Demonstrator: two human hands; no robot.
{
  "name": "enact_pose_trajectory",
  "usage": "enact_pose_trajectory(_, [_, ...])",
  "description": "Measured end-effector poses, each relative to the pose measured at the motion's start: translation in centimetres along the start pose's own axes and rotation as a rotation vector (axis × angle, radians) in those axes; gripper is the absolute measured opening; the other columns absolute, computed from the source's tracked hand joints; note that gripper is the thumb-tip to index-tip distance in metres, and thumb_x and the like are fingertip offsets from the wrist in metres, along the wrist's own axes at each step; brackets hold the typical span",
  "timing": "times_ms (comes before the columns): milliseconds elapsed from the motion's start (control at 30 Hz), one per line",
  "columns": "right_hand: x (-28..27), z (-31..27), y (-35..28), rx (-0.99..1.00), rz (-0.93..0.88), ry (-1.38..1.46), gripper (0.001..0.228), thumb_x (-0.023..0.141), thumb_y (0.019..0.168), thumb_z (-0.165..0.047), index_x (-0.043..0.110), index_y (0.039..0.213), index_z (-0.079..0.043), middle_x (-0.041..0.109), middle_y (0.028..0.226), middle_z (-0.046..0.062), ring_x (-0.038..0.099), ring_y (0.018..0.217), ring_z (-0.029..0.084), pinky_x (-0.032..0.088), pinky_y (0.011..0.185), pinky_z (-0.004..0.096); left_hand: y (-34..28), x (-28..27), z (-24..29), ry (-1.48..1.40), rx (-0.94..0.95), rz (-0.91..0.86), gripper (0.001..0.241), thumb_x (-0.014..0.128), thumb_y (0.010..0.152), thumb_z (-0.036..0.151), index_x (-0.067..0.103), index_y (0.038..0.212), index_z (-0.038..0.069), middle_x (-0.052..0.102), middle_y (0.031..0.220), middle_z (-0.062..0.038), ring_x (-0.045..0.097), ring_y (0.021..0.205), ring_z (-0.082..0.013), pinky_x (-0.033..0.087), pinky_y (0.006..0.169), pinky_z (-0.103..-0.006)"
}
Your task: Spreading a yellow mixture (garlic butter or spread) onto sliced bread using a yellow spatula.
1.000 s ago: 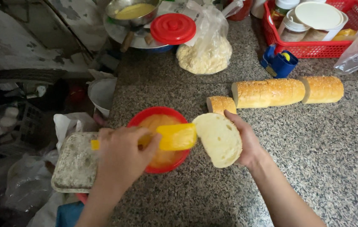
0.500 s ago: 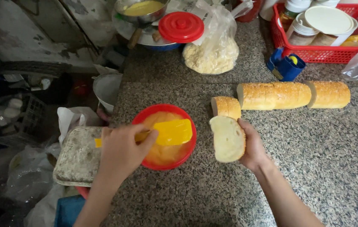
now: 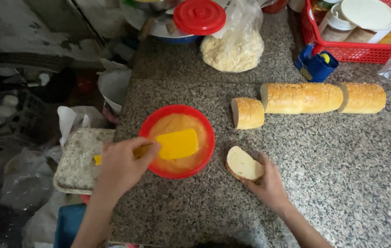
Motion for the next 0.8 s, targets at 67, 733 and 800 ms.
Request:
enact_pose_trajectory(67, [0.1, -0.1, 0.5, 0.043, -0.076, -0.174, 0.118, 0.091, 0.068, -0.047, 0.027, 0.159, -0.008, 0.056, 0.138, 0.02, 0.048, 0.135, 0.043, 0.035, 0.116, 0.059, 0.7, 1.1, -0.6, 0.025, 0.027, 0.007, 0.046, 0.057, 0.098, 0.054, 0.082, 0.103, 0.016, 0.08, 0.084, -0.011, 0.077, 0.085, -0.0305, 0.037, 0.112, -0.0524])
enact_pose_trajectory(733, [-3.9, -12.0, 3.4, 0.43, -0.205, 0.688, 0.093, 0.06, 0.086, -0.03, 0.013, 0.164, -0.014, 0.047, 0.142, 0.037, 0.057, 0.124, 0.057, 0.047, 0.102, 0.066, 4.5, 5.2, 4.4, 0.57, 0.107, -0.006, 0.032, 0.051, 0.101, 0.034, 0.079, 0.094, 0.02, 0.076, 0.079, -0.003, 0.073, 0.087, -0.0235, 0.039, 0.098, -0.043])
enact_pose_trajectory(800, [-3.8, -11.8, 3.3, 0.521, -0.132, 1.009, 0.093, 0.048, 0.078, -0.033, 0.017, 0.164, -0.013, 0.043, 0.145, 0.029, 0.048, 0.13, 0.051, 0.042, 0.101, 0.064, 5.0, 6.0, 6.0, 0.667, 0.155, -0.021, 0.027, 0.052, 0.097, 0.031, 0.078, 0.097, 0.023, 0.078, 0.091, 0.0, 0.073, 0.095, -0.0237, 0.037, 0.094, -0.0447])
Point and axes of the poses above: each hand's wrist, its own y-axis towards the middle knuckle, its own x-axis out of the palm, z = x × y, the point moved 5 cm from there along y, towards the middle knuckle
